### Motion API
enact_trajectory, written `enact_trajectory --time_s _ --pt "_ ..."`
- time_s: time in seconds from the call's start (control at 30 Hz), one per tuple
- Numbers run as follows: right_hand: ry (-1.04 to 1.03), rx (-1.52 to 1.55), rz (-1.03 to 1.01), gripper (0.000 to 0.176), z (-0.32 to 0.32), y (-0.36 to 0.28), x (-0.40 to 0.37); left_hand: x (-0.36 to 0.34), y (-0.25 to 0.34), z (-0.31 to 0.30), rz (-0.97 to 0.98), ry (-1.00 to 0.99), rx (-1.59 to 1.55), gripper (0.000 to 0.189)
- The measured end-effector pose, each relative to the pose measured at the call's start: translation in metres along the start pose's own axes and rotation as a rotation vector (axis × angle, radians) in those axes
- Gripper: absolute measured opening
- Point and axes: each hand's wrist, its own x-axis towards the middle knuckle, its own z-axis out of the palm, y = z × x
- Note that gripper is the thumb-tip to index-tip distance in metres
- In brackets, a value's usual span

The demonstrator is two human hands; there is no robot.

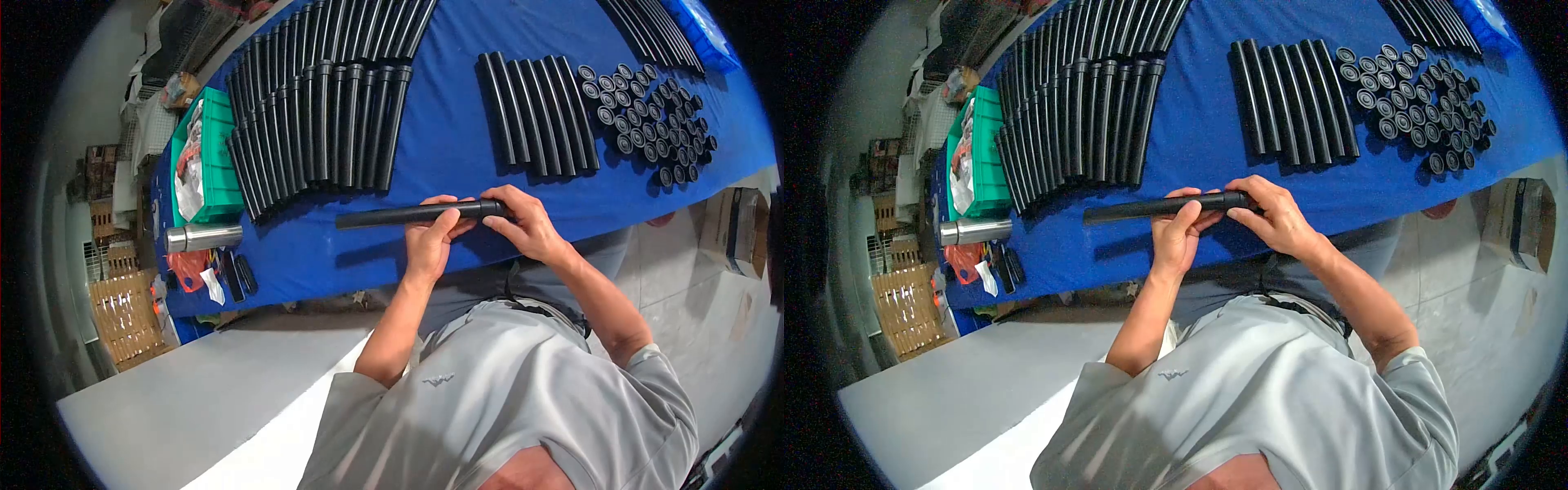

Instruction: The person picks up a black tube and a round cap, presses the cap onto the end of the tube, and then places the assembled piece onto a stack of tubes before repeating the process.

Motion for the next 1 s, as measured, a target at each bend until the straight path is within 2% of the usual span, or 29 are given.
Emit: enact_trajectory --time_s 0.1,0.2,0.3,0.33,0.4,0.47,0.5,0.7,0.8,0.9,1.0 --pt "0.003 -0.004 0.021 0.039 0.0 -0.006 0.001 0.002 0.003 -0.003 -0.02 -0.027 -0.072 0.028" --pt "0.095 0.111 -0.056 0.04 0.007 -0.013 0.005 0.006 -0.001 -0.011 0.004 -0.1 -0.075 0.035" --pt "0.034 -0.04 -0.163 0.036 0.004 -0.002 0.007 0.003 -0.002 -0.011 0.018 -0.173 -0.027 0.045" --pt "0.025 -0.002 -0.08 0.035 0.002 -0.003 0.006 0.002 0.0 -0.01 0.026 -0.196 -0.011 0.049" --pt "0.009 0.08 0.085 0.032 0.0 -0.006 0.003 0.003 0.003 -0.013 0.024 -0.201 -0.154 0.043" --pt "0.021 0.093 0.111 0.032 -0.002 -0.004 0.001 0.005 0.002 -0.02 0.028 -0.154 -0.31 0.039" --pt "0.026 0.099 0.125 0.032 -0.003 -0.003 -0.001 0.007 -0.001 -0.023 0.049 -0.201 -0.28 0.031" --pt "0.067 -0.092 -0.024 0.035 -0.003 -0.005 -0.002 0.004 -0.007 -0.026 0.076 -0.151 -0.221 0.026" --pt "0.034 -0.013 0.09 0.034 -0.005 -0.012 -0.001 0.003 -0.006 -0.024 0.085 -0.148 -0.205 0.026" --pt "0.044 -0.023 0.088 0.036 -0.005 -0.018 -0.002 0.004 -0.006 -0.024 0.061 -0.148 -0.238 0.025" --pt "0.185 -0.051 -0.133 0.037 -0.004 -0.021 0.0 0.002 -0.007 -0.025 0.062 -0.138 -0.263 0.026"
